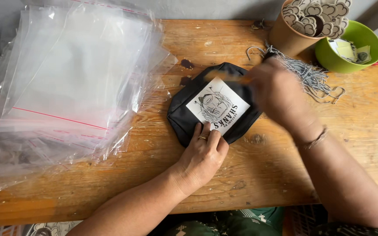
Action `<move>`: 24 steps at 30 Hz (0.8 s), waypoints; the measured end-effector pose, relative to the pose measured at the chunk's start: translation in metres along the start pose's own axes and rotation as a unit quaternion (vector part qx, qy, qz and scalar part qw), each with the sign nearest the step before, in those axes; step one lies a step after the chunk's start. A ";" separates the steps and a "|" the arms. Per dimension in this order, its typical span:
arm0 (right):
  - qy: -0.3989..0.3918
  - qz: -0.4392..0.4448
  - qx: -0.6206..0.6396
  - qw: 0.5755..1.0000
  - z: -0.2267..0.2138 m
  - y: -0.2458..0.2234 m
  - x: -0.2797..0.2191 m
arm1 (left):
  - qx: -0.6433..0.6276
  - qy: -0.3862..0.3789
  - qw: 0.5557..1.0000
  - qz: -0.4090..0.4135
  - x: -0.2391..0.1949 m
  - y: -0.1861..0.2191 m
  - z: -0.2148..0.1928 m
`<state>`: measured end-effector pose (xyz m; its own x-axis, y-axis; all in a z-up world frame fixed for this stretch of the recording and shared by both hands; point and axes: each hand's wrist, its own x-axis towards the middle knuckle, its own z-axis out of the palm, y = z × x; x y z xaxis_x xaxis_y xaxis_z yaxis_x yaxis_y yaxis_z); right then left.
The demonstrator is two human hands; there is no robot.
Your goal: The person uses a small orange brush to clean a black fabric pouch on a wooden table. They then pick up a silver chain and a cartoon character cutout, threading the chain through the cutout to assemble a keychain.
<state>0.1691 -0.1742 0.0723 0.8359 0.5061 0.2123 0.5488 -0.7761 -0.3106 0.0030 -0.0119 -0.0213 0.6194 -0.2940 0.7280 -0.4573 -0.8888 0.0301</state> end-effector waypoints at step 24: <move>-0.024 0.052 0.031 0.998 0.017 0.031 0.000 | -0.126 -0.062 0.988 -0.060 0.028 -0.004 -0.041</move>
<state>0.1857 -0.1919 0.0468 0.8867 0.4431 0.1323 0.4578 -0.8014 -0.3849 -0.0040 -0.0020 0.0265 0.7448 -0.2469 0.6200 -0.5106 -0.8090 0.2912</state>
